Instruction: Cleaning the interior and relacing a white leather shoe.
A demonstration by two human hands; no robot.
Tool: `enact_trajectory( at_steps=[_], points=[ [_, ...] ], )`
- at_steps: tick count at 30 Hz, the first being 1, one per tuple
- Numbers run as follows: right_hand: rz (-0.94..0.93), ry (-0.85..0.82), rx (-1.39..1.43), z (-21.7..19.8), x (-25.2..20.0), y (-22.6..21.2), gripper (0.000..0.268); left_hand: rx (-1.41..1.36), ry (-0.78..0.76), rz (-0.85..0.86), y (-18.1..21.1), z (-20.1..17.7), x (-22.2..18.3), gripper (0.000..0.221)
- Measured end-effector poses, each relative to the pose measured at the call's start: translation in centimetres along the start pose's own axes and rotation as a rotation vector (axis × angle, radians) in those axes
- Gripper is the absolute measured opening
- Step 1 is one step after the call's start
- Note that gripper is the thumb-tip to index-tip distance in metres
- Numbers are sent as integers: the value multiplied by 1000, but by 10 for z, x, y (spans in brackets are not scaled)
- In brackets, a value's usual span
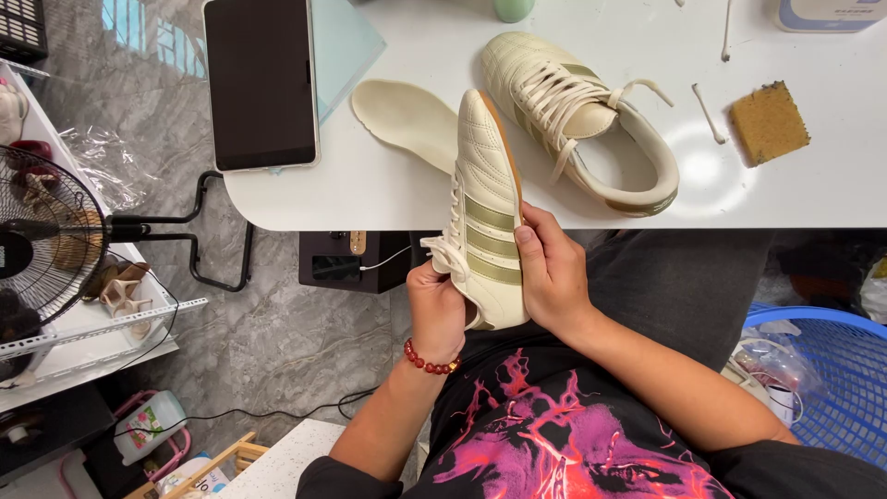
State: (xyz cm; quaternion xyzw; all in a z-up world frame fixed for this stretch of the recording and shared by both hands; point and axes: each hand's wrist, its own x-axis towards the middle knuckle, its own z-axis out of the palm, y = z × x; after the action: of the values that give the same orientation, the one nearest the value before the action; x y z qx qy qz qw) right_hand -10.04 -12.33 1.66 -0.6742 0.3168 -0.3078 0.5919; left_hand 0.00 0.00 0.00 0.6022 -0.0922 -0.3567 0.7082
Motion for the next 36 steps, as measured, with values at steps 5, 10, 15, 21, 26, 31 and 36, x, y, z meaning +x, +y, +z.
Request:
enact_trajectory(
  at_steps=[5,10,15,21,26,31,36],
  points=[
    [-5,-5,-26,1,0,0,32,-51,44,13,2,5,6,18],
    [-4,14,-92,2,-1,4,31,4,13,90,2,5,12,17],
    [-41,17,-43,1,1,7,31,218,-90,178,10,4,15,19],
    [-1,12,-16,5,3,12,31,258,-210,175,9,-2,20,21],
    [9,16,-54,5,5,11,32,154,-188,181,8,0,19,20],
    [-32,-1,-52,9,1,14,32,61,-144,141,7,-1,17,20],
    [-83,5,-75,11,-8,15,33,60,-148,164,9,0,13,24]
  ],
)
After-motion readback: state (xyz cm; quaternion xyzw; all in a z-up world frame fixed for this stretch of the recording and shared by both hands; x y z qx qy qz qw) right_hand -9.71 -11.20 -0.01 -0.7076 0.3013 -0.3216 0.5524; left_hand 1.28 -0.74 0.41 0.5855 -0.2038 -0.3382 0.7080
